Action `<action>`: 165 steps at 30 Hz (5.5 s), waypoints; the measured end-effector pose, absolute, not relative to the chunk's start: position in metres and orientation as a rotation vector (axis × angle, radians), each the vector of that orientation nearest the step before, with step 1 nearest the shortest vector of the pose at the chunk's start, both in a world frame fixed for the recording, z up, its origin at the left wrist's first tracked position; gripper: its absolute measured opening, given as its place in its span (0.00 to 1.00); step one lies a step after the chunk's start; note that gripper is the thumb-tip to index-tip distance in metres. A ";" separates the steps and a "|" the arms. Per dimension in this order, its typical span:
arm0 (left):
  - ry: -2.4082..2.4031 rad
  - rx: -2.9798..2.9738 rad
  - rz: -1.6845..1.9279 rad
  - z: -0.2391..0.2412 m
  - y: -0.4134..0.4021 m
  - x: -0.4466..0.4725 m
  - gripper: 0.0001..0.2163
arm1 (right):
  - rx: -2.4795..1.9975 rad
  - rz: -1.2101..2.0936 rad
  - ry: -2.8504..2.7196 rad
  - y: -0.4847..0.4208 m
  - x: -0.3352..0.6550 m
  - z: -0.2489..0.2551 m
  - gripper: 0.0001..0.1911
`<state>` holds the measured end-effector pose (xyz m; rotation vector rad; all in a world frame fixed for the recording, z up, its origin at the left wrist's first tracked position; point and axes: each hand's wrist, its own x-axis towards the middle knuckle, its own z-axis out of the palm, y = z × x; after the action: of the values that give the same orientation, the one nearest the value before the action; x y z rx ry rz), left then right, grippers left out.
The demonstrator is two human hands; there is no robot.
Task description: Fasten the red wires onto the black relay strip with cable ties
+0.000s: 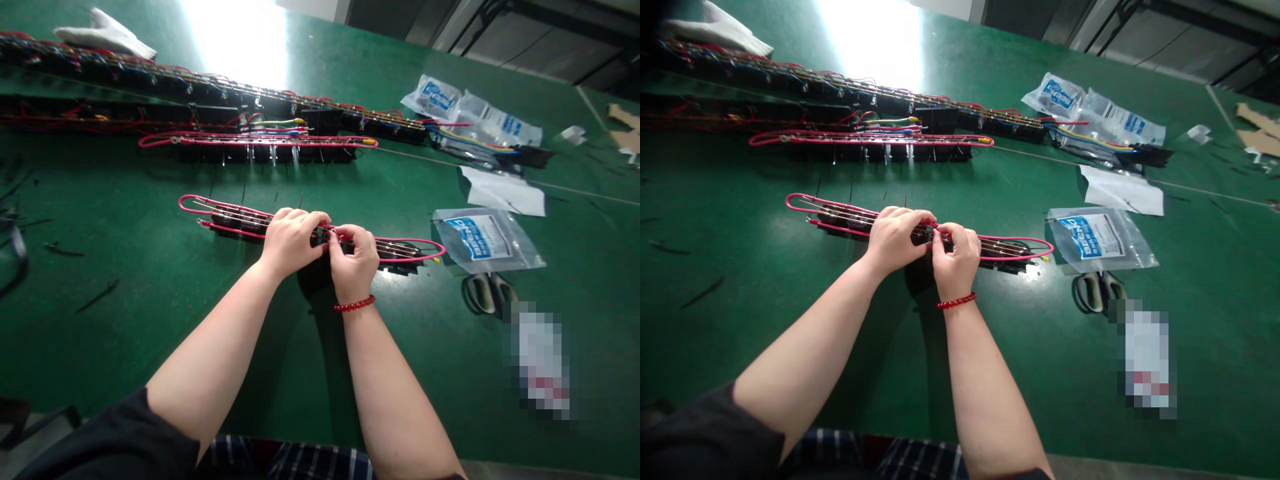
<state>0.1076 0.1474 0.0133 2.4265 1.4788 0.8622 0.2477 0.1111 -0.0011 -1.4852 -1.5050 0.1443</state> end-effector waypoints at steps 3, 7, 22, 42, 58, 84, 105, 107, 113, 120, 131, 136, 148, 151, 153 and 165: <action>1.458 2.442 0.877 0.014 0.147 0.107 0.10 | -1.505 0.154 -1.502 0.111 0.248 -0.001 0.01; 1.450 2.450 0.871 0.014 0.148 0.107 0.10 | -1.515 0.170 -1.495 0.111 0.248 0.000 0.01; 1.410 2.456 0.877 0.015 0.147 0.107 0.09 | -1.520 0.155 -1.506 0.111 0.248 0.000 0.02; 1.424 2.462 0.860 0.016 0.146 0.107 0.09 | -1.542 0.167 -1.508 0.111 0.247 0.000 0.02; 1.422 2.465 0.826 0.016 0.145 0.108 0.10 | -1.574 0.175 -1.526 0.108 0.247 0.003 0.03; 1.430 2.441 0.865 0.015 0.145 0.110 0.10 | -1.509 0.096 -1.644 0.113 0.253 0.007 0.06; 1.438 2.434 0.932 0.013 0.147 0.109 0.09 | -1.581 0.050 -1.613 0.116 0.248 0.003 0.06; 1.433 2.436 0.935 0.012 0.147 0.109 0.10 | -1.579 0.058 -1.617 0.117 0.248 0.004 0.07; 1.445 2.437 0.914 0.014 0.147 0.110 0.09 | -1.573 0.073 -1.642 0.117 0.249 0.005 0.07; 1.437 2.450 0.897 0.016 0.147 0.110 0.08 | -1.602 0.023 -1.622 0.117 0.249 0.003 0.07; 1.452 2.464 0.884 0.014 0.146 0.111 0.09 | -1.590 0.073 -1.578 0.116 0.249 0.001 0.04; 1.446 2.483 0.888 0.013 0.146 0.111 0.09 | -1.591 0.051 -1.581 0.116 0.249 0.000 0.04; 1.432 2.525 0.838 0.013 0.146 0.110 0.11 | -1.589 0.044 -1.595 0.115 0.248 -0.001 0.04; 1.435 2.548 0.839 0.011 0.146 0.110 0.11 | -1.598 0.025 -1.625 0.114 0.248 -0.001 0.05; 1.440 2.554 0.841 0.009 0.147 0.110 0.10 | -1.605 0.014 -1.639 0.114 0.248 -0.001 0.05; 1.486 2.523 0.859 0.007 0.147 0.110 0.10 | -1.646 0.185 -1.746 0.121 0.253 0.014 0.04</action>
<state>0.1102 0.1465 0.0073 2.5235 1.4858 0.8592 0.2534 0.1213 0.0141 -1.6464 -1.7461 0.1854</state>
